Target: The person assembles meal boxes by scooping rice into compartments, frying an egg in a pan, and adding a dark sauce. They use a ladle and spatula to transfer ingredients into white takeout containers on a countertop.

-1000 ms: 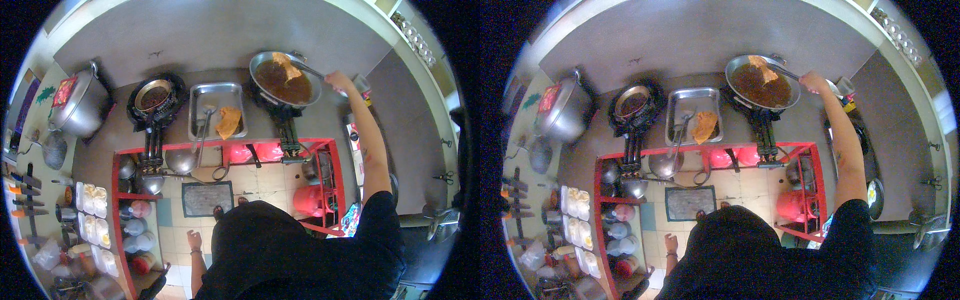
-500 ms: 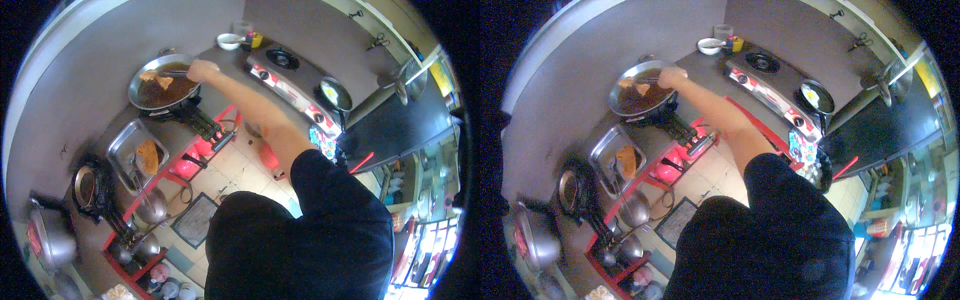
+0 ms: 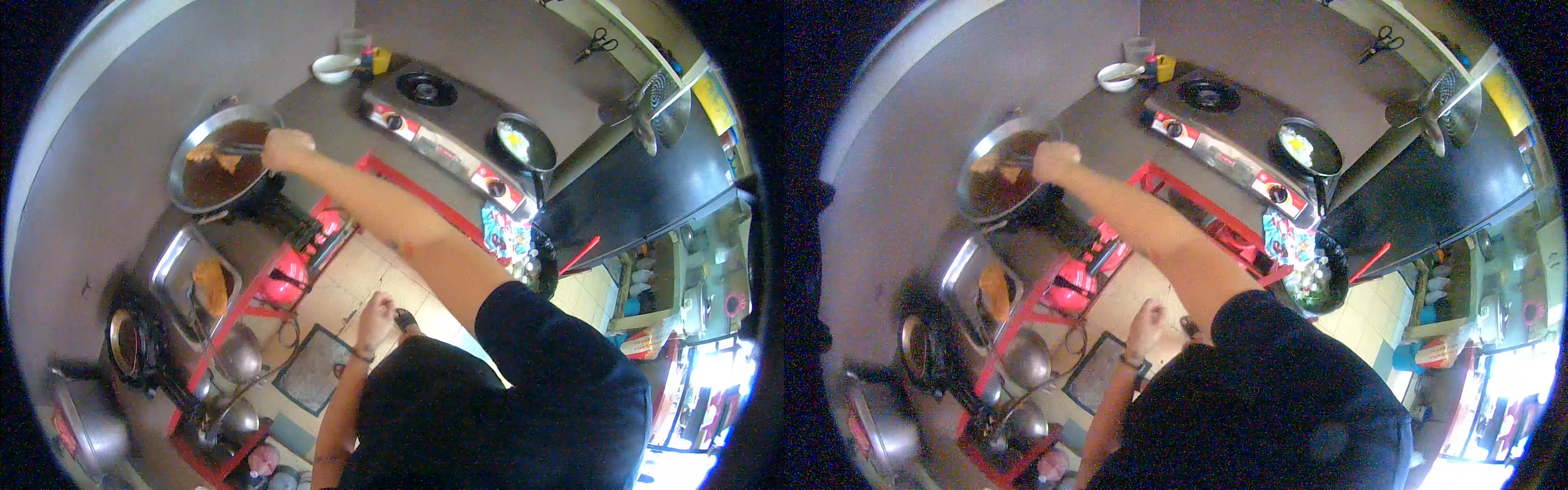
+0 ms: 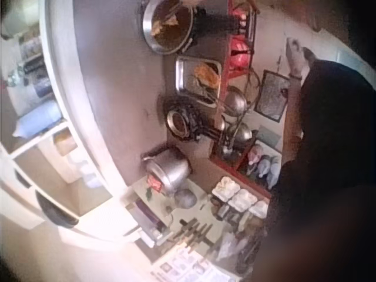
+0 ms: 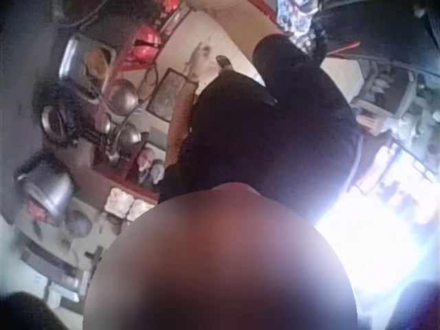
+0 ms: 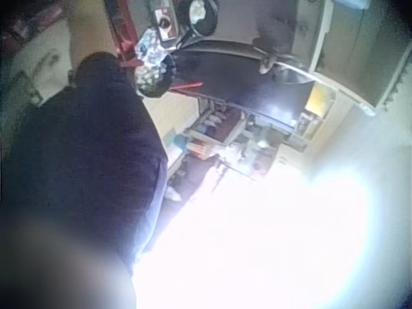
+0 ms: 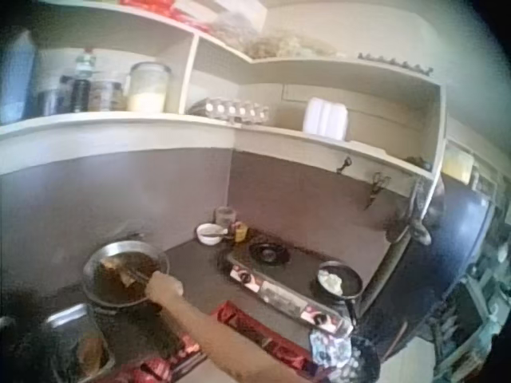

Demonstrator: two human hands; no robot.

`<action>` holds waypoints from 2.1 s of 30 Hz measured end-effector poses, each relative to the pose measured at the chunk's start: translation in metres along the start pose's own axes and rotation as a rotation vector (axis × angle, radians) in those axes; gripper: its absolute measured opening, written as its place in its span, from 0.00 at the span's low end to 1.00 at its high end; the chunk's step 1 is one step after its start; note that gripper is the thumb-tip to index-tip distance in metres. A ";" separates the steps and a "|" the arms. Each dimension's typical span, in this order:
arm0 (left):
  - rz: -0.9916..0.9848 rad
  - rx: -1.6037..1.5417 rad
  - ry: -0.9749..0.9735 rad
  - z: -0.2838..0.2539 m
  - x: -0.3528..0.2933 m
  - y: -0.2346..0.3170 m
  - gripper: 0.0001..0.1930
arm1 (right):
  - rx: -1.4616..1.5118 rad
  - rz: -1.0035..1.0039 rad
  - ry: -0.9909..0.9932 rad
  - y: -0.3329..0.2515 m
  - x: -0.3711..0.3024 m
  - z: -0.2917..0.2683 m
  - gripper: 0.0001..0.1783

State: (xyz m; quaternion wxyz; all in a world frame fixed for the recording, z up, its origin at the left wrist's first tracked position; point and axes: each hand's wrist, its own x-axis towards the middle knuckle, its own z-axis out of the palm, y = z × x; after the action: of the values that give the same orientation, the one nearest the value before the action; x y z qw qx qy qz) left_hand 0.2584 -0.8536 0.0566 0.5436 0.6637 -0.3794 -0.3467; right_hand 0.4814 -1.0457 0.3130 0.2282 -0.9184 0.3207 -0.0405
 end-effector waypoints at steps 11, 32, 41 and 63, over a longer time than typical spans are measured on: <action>0.165 0.308 -0.097 0.270 0.266 0.098 0.21 | 0.151 -0.145 -0.094 0.028 0.039 -0.020 0.15; 0.115 0.380 0.094 0.175 0.155 0.018 0.17 | -0.157 -0.358 -0.095 0.048 0.078 -0.030 0.17; -1.087 0.566 0.542 0.029 -0.257 -0.129 0.30 | -0.208 -0.424 0.015 0.041 0.056 -0.022 0.20; -0.783 0.237 0.802 -0.169 -0.412 -0.236 0.18 | -0.203 -0.322 0.069 -0.093 -0.088 0.018 0.19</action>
State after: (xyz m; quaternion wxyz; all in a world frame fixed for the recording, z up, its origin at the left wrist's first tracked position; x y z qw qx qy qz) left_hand 0.2410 -0.3846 -0.1281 0.3980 0.8907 0.0943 -0.1985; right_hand 0.4691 -0.9214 0.3449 0.1138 -0.9742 0.1795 -0.0756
